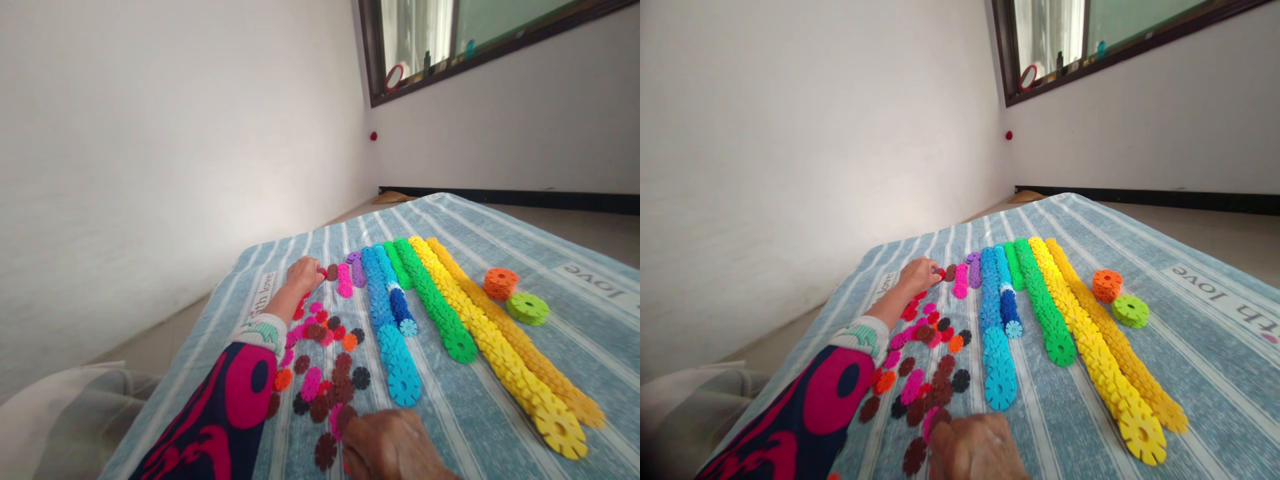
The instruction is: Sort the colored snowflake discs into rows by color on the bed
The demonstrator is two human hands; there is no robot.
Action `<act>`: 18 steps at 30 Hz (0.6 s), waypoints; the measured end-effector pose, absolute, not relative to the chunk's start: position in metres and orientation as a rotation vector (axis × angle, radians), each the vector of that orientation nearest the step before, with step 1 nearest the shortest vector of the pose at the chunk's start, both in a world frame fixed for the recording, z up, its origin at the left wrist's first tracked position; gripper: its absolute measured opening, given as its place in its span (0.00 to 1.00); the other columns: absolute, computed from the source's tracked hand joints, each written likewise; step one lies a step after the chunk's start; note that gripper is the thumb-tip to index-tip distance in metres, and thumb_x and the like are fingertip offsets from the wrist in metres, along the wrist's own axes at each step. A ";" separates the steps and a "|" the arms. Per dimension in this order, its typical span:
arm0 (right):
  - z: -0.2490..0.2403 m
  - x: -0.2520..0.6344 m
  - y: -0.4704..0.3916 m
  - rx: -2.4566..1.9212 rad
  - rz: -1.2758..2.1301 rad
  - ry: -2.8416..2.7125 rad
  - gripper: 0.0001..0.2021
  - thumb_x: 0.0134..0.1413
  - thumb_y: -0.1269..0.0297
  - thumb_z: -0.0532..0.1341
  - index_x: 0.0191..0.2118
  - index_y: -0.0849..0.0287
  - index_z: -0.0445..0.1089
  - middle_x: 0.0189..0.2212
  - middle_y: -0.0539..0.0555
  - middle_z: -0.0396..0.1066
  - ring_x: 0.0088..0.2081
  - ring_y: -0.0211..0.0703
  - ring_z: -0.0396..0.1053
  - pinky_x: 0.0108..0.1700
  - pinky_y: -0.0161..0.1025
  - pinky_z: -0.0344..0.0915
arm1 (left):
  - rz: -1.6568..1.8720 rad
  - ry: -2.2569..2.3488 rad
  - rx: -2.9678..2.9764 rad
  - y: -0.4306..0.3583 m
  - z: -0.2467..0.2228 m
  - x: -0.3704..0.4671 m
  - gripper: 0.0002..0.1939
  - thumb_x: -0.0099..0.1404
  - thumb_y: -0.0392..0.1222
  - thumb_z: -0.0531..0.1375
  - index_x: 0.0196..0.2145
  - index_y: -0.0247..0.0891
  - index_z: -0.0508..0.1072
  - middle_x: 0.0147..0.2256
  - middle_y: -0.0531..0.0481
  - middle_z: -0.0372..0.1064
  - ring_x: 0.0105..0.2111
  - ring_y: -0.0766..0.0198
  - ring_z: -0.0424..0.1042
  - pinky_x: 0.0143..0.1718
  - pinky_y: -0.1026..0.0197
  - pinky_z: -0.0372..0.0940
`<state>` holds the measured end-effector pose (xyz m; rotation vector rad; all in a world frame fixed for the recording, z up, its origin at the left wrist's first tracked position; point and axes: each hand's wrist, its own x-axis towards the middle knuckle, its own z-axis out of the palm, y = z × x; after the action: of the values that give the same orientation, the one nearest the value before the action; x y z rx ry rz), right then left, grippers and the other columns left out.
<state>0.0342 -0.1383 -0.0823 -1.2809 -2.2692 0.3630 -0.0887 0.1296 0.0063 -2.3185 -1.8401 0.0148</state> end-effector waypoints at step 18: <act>-0.082 0.035 -0.138 -1.269 0.379 -2.257 0.05 0.43 0.70 0.56 0.28 0.55 0.67 0.20 0.46 0.74 0.17 0.35 0.66 0.20 0.37 0.37 | 0.024 -1.805 -2.288 0.130 0.000 -0.092 0.15 0.60 0.49 0.54 0.34 0.43 0.79 0.38 0.46 0.76 0.41 0.59 0.72 0.37 0.65 0.62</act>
<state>0.0354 -0.1376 -0.0824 -1.2691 -2.2568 0.3794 -0.0918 0.1296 -0.0004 -2.2881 -1.8049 0.0237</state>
